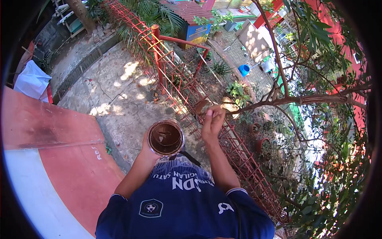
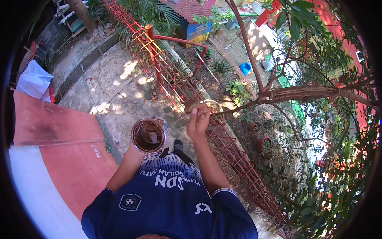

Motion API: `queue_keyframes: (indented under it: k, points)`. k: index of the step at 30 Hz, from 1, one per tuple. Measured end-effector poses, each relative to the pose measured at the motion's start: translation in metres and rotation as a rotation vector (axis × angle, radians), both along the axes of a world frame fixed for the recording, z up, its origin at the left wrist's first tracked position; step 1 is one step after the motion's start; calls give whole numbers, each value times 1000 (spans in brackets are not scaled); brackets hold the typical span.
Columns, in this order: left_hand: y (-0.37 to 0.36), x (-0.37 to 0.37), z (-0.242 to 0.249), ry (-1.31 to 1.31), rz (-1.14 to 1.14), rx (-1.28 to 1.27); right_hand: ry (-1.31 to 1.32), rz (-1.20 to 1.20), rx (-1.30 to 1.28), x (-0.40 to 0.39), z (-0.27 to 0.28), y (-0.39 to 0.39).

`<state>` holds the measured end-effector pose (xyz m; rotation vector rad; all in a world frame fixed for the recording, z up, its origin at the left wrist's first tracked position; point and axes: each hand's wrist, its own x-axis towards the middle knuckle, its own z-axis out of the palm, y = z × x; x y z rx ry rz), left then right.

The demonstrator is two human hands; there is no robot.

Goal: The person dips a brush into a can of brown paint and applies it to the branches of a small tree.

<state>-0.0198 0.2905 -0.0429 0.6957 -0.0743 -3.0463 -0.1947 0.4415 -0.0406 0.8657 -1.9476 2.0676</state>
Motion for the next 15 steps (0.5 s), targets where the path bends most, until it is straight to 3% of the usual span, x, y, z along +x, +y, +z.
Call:
queue_keyframes:
  k: [7,9,15]
  points:
    - [-4,-7,6,98,-87,61,-119,-44,-29,-83,10,21]
    - [-6,-9,1,112,-75,37,43,-114,105,-92,14,24]
    - [-9,-13,3,82,-45,71,-23,-228,122,-30,12,19]
